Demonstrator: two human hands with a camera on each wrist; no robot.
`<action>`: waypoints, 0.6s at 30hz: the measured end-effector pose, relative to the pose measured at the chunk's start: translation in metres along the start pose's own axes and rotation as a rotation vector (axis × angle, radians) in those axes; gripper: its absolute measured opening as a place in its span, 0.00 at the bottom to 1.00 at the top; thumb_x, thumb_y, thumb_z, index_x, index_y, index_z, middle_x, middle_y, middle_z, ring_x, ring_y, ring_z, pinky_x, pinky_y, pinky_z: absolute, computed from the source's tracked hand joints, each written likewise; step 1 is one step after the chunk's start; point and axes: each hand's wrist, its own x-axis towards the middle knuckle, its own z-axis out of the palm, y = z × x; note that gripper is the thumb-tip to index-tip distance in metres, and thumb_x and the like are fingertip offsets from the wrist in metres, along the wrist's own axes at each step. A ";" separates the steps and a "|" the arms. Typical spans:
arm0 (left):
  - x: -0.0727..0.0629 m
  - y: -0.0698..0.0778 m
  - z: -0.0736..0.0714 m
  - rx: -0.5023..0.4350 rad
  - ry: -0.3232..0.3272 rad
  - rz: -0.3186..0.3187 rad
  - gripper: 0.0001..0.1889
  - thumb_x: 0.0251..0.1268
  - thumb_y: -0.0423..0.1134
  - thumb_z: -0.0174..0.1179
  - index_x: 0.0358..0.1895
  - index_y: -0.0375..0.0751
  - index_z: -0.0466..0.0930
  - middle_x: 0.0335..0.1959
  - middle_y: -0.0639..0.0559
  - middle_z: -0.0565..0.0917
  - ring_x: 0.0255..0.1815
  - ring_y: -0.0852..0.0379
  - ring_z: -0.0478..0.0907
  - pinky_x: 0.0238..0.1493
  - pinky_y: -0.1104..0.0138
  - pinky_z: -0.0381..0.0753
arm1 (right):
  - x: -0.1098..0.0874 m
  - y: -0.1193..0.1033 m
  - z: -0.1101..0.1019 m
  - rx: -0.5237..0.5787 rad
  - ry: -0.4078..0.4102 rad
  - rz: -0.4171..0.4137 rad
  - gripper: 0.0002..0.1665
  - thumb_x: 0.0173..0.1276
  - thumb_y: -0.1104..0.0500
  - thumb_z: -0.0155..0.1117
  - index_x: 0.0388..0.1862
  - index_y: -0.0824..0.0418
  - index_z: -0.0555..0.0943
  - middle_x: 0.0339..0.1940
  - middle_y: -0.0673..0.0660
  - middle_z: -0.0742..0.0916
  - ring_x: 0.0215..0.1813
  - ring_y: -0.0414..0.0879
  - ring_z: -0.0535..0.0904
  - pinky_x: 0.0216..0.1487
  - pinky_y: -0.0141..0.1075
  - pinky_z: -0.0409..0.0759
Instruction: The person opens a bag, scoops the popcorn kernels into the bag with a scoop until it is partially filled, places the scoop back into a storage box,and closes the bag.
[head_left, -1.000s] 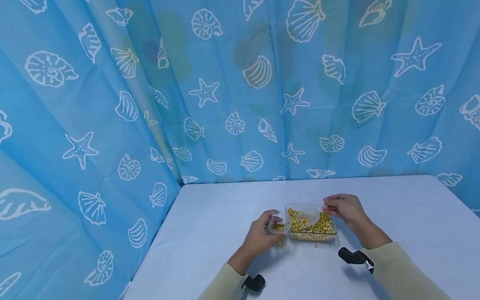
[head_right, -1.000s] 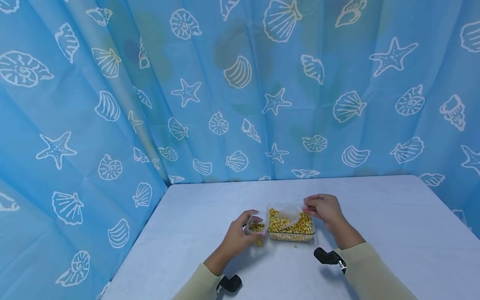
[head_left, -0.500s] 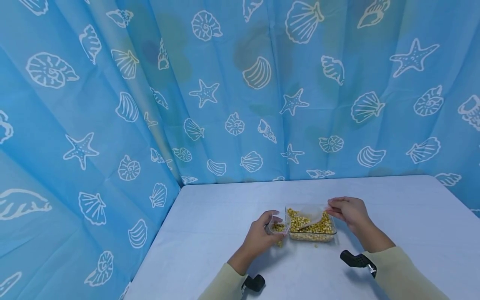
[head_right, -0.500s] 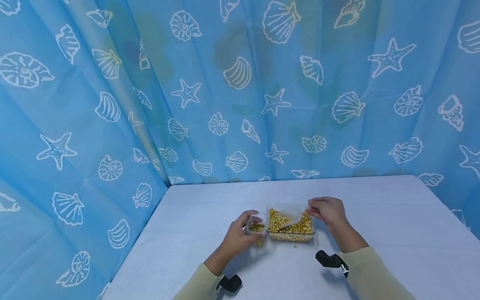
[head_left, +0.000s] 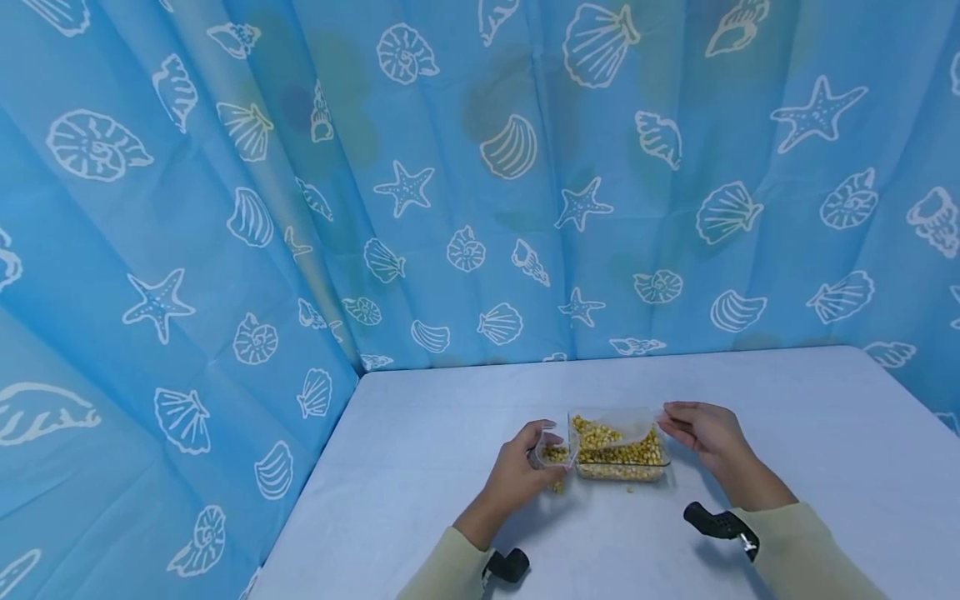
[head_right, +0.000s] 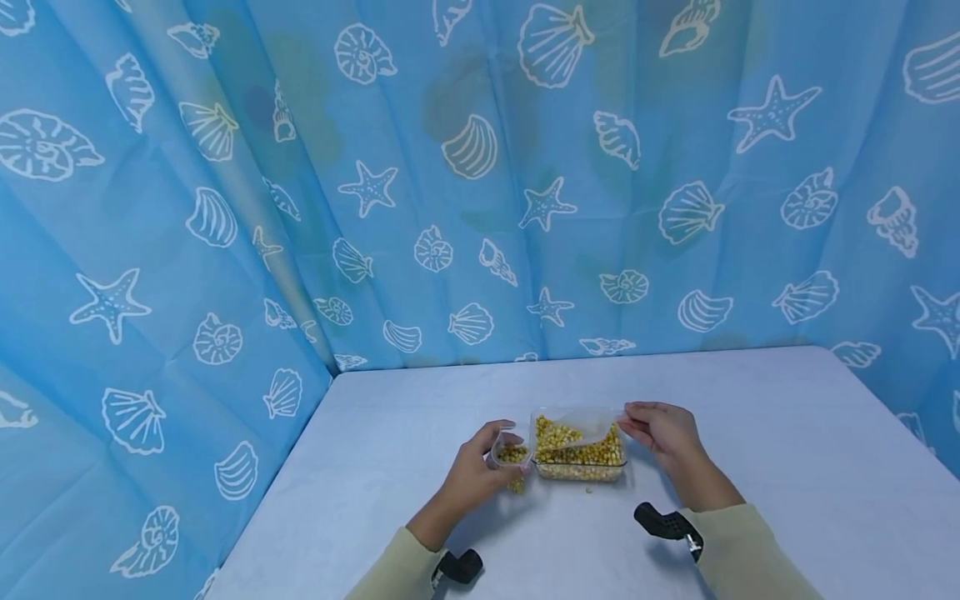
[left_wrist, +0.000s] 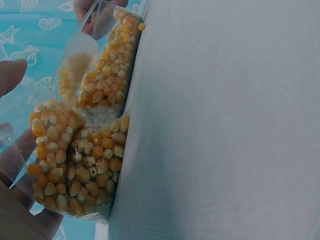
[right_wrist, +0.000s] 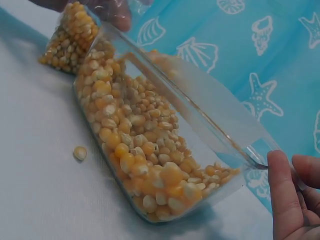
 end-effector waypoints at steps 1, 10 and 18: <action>0.000 0.000 0.000 -0.001 -0.001 -0.003 0.32 0.55 0.46 0.72 0.63 0.62 0.70 0.48 0.72 0.80 0.62 0.61 0.70 0.65 0.50 0.65 | -0.001 0.000 -0.001 0.022 -0.007 0.001 0.17 0.74 0.64 0.56 0.58 0.69 0.70 0.33 0.54 0.85 0.38 0.43 0.85 0.49 0.37 0.80; 0.000 0.000 0.002 0.003 0.006 -0.019 0.32 0.54 0.47 0.72 0.64 0.61 0.70 0.48 0.73 0.80 0.64 0.60 0.70 0.65 0.49 0.64 | -0.006 0.003 -0.006 0.271 -0.071 0.056 0.09 0.73 0.67 0.57 0.51 0.64 0.75 0.34 0.55 0.86 0.39 0.44 0.85 0.50 0.35 0.79; 0.002 -0.001 0.003 -0.004 -0.005 -0.021 0.33 0.55 0.50 0.71 0.65 0.55 0.69 0.48 0.73 0.80 0.64 0.60 0.69 0.65 0.48 0.63 | -0.010 -0.001 -0.007 0.388 -0.026 0.043 0.04 0.71 0.65 0.61 0.37 0.58 0.82 0.35 0.55 0.86 0.41 0.45 0.85 0.49 0.37 0.80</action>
